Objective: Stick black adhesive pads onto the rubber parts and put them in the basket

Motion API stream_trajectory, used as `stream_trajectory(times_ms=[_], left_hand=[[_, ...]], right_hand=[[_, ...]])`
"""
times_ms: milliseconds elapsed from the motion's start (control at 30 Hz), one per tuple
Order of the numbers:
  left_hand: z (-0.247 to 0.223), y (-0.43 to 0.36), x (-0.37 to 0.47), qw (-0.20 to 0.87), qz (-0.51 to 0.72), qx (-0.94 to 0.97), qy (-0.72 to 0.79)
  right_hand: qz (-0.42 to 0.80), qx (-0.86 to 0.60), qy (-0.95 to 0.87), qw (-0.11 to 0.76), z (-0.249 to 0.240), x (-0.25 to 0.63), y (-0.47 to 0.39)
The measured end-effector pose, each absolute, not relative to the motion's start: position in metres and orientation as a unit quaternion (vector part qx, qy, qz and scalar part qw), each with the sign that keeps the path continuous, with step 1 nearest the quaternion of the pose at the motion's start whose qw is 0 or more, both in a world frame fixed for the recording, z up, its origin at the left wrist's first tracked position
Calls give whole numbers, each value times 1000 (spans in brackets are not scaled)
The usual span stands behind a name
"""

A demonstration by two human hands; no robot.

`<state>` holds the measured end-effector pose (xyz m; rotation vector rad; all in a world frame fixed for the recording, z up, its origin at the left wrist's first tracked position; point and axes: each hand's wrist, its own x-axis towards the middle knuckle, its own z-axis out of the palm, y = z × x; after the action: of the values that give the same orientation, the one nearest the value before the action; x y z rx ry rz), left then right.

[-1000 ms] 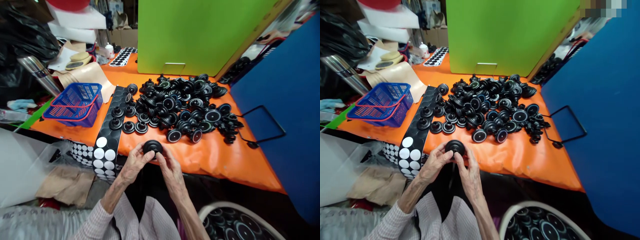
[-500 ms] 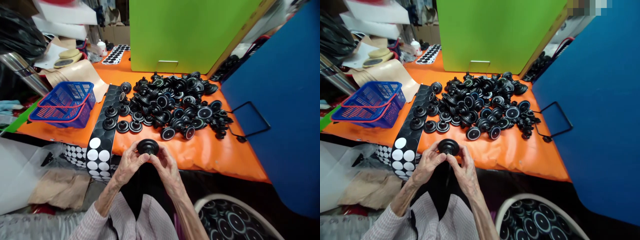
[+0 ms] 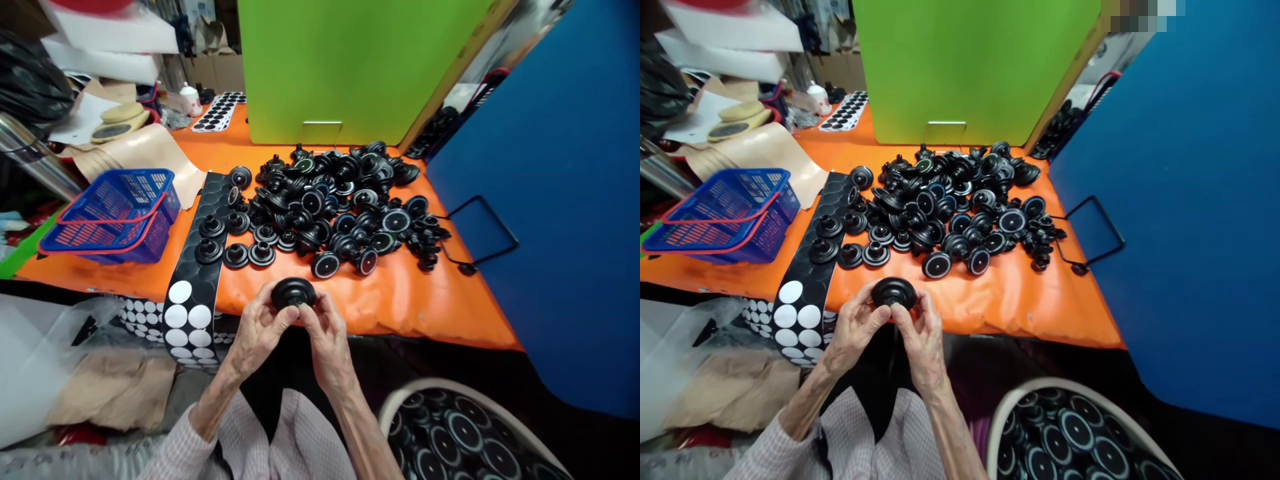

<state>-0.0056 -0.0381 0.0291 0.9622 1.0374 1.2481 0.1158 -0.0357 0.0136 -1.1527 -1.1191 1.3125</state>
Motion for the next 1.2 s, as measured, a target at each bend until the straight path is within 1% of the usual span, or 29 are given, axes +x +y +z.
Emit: stream_trajectory(times_ms=[67, 133, 200, 267, 367, 467, 600, 667, 733, 800, 933, 1033, 1200], left_hand=[[26, -36, -2, 588, 536, 399, 457], [22, -33, 0, 621, 521, 373, 450], [19, -30, 1, 669, 502, 335, 434], [16, -28, 1, 690, 493, 312, 428], [16, -27, 1, 657, 491, 346, 455], [20, -28, 3, 615, 487, 378, 492], [24, -27, 4, 542, 504, 412, 531], [23, -26, 2, 524, 511, 404, 549], [20, -25, 1, 548, 509, 374, 548], [18, -25, 0, 572, 510, 351, 539], [15, -26, 3, 556, 520, 369, 533], [13, -26, 5, 554, 515, 390, 524], [13, -28, 5, 578, 515, 382, 505]], right_hand=[[547, -485, -479, 486, 13, 118, -34], [501, -511, -518, 467, 13, 122, -33], [394, -544, -581, 459, 13, 127, -35], [275, -548, -654, 444, 12, 132, -36], [163, -490, -750, 413, 11, 137, -35], [114, -451, -785, 409, 15, 137, -34], [81, -484, -763, 421, 33, 142, -40], [62, -494, -751, 434, 41, 146, -42], [68, -506, -732, 451, 43, 149, -41], [101, -519, -715, 457, 39, 149, -39], [155, -505, -713, 461, 26, 142, -36], [161, -496, -712, 471, 20, 136, -35], [151, -505, -714, 461, 10, 132, -34]])
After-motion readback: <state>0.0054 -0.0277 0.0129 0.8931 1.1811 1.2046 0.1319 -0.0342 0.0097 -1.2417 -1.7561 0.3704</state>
